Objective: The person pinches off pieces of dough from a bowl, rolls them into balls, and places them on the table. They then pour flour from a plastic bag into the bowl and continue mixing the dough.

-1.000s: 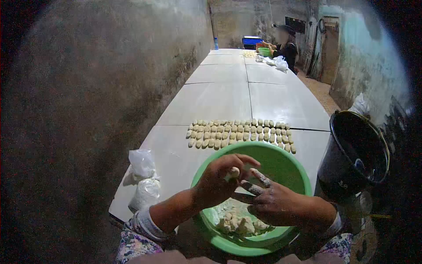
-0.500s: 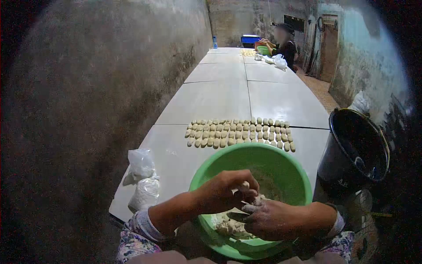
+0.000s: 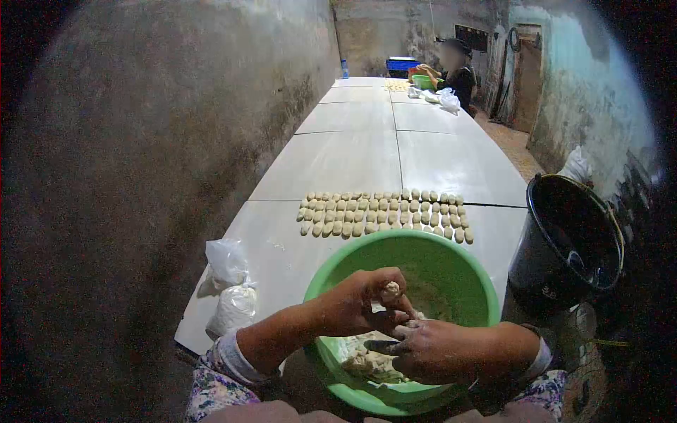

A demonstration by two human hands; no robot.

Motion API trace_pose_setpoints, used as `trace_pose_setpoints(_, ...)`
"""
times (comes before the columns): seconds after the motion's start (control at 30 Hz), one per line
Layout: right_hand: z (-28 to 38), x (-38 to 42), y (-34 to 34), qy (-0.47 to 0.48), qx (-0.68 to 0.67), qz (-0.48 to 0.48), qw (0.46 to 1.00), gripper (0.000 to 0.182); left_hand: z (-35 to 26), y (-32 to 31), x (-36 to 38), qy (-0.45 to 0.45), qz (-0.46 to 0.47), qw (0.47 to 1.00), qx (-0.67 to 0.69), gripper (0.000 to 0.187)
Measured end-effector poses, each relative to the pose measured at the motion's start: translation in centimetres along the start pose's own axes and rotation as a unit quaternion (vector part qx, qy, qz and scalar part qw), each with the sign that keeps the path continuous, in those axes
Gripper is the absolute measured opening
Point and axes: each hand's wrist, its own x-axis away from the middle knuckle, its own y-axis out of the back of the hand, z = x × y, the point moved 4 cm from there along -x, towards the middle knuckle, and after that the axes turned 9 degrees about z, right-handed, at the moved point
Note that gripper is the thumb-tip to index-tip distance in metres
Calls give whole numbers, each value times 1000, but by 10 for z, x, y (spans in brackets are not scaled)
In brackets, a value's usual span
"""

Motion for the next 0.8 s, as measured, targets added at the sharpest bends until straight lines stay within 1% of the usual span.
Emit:
trace_pose_setpoints(0.07, 5, 2, 5, 14, 1, -5, 1000, 20, 11, -1, 1, 55, -1, 988, 141, 29)
trace_pose_setpoints(0.1, 5, 2, 7, 13, 1, -5, 1000, 20, 10, -1, 0, 55, -1, 989, 141, 29)
trace_pose_setpoints(0.17, 3, 4, 11, 15, 5, 9, 1000, 20, 11, -1, 0, 84, -8, 953, 291, 31)
trace_pose_setpoints(0.2, 2, 3, 7, 15, 6, 9, 1000, 20, 10, 0, 1, 84, -7, 953, 290, 31)
trace_pose_setpoints(0.27, -1, 3, 0, 34, 6, -48, 998, 21, 8, 0, 1, 92, 3, 964, 248, 31)
trace_pose_setpoints(0.3, 2, 3, 5, 34, 6, -49, 998, 21, 8, 0, 1, 92, 4, 965, 248, 31)
trace_pose_setpoints(0.37, 5, 2, 7, -21, 20, 113, 993, 25, 3, 1, -1, 40, 25, 983, 180, 31)
trace_pose_setpoints(0.4, 5, 2, 8, -21, 20, 113, 993, 25, 4, 1, -1, 40, 25, 983, 180, 31)
trace_pose_setpoints(0.47, 4, 4, 11, -17, -19, 72, 997, 29, 5, 1, 0, 19, 9, 987, 158, 31)
trace_pose_setpoints(0.5, 3, 4, 8, -17, -19, 72, 997, 29, 4, 1, 0, 19, 9, 987, 158, 31)
trace_pose_setpoints(0.57, 1, 4, 6, 12, 21, -13, 1000, 32, 7, 3, 1, 52, -13, 982, 184, 31)
trace_pose_setpoints(0.6, 2, 5, 7, 13, 22, -13, 1000, 32, 6, 3, 1, 52, -13, 982, 183, 31)
trace_pose_setpoints(0.67, 4, 5, 13, 4, 16, -44, 999, 26, 8, 2, 2, 75, -17, 971, 226, 31)
trace_pose_setpoints(0.7, 2, 5, 10, 4, 15, -44, 999, 26, 11, 1, 2, 75, -17, 971, 226, 31)
trace_pose_setpoints(0.77, -5, 1, -9, 2, 3, 75, 997, 19, 16, 2, 2, 63, -16, 991, 121, 30)
trace_pose_setpoints(0.8, 5, 6, 10, 3, -51, 30, 998, 16, 8, -1, 3, 88, -19, 985, 149, 29)
